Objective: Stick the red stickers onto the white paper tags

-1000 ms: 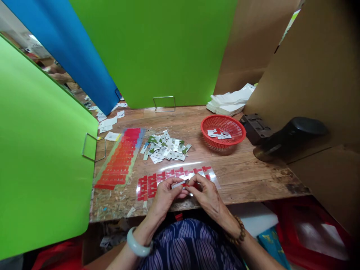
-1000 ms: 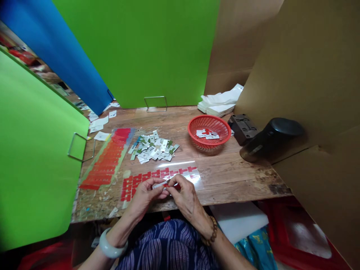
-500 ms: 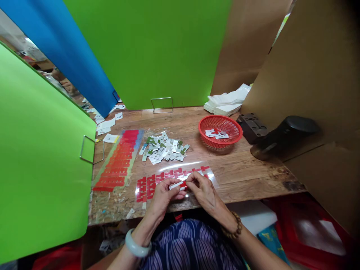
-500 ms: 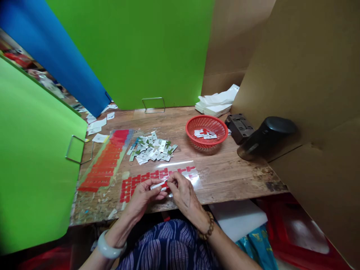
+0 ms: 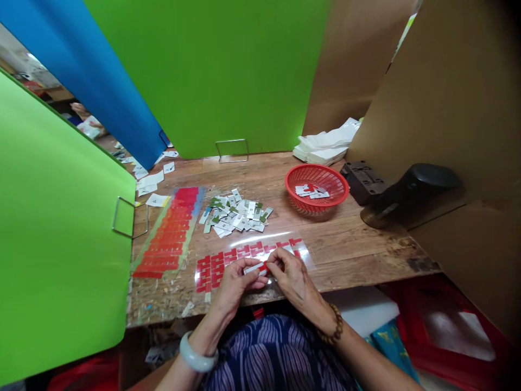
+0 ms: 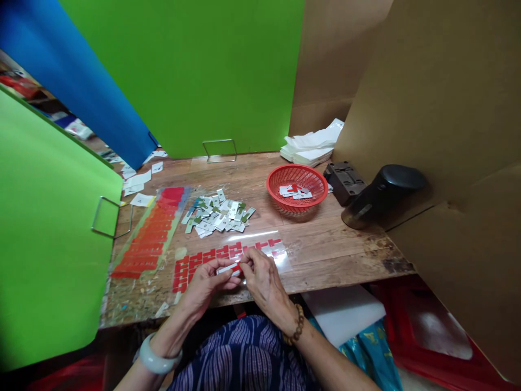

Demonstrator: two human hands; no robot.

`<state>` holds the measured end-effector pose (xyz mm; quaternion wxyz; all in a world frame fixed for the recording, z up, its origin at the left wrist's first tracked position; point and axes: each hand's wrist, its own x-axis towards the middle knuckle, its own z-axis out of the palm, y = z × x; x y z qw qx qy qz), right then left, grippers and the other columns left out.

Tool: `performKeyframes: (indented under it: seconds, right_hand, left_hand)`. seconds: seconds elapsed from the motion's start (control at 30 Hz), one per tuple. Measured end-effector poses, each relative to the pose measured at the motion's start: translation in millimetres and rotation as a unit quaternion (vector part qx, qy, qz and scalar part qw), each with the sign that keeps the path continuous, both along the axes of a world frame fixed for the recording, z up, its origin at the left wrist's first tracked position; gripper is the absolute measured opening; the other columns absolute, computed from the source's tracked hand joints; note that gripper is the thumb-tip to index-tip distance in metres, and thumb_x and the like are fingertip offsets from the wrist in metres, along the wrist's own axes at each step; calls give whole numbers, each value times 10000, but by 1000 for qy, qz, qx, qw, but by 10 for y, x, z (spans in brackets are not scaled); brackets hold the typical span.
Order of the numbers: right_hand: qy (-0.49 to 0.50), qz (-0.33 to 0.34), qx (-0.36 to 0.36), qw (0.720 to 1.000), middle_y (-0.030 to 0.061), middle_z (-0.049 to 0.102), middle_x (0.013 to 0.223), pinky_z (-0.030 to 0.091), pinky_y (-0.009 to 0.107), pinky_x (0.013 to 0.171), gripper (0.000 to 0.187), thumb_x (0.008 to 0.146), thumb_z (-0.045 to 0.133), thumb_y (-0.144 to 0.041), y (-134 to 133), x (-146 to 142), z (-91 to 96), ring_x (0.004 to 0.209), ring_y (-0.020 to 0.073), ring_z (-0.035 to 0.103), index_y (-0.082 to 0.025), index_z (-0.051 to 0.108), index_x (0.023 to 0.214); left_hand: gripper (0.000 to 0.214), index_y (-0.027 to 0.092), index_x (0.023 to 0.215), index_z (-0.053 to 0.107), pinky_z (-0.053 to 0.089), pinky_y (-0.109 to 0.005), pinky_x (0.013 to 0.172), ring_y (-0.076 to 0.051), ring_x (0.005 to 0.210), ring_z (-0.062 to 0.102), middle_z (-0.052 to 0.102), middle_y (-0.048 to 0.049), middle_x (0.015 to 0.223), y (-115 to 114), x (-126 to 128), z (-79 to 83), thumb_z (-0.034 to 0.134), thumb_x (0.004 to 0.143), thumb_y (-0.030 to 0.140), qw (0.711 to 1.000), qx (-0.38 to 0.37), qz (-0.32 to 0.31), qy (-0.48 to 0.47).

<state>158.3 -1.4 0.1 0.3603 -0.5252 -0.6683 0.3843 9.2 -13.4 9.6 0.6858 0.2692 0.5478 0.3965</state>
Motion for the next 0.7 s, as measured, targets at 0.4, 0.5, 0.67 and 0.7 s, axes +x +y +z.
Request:
performKeyframes:
  seconds: [0.4,0.5,0.67,0.7]
  right_hand:
    - [7,-35,25,999,12,500,747,384,253,616,81,757,523,-147,18,-11,-91,688,141,486,-186,547,691]
    - [26,-60,19,998,9,512,786,402,255,604,136,716,588,-183,66,27,-129,670,137,486,-191,558,848]
    - [111,-35,-83,990,-24,518,655,413,225,520,135,801,518,-316,126,149,-141,558,111,497,-188,541,835]
    - [134,-14,-115,984,-29,516,625,408,216,487,182,833,470,-356,121,159,-138,513,101,489,-187,535,814]
  left_hand:
    - [349,87,880,610,529,-224,605,-143,572,665,704,-88,710,7,-11,-6,755,601,238,1000,5,-1,1]
    - [355,85,864,610,528,-218,593,-146,566,665,701,-93,686,10,-25,1,767,584,237,1000,-6,2,2]
    - [326,83,842,599,527,-209,575,-148,558,663,692,-98,638,-4,-42,12,762,591,210,999,-30,5,-10]
    - [323,83,842,598,526,-206,575,-146,554,661,692,-97,638,-6,-41,9,761,592,207,999,-29,7,-11]
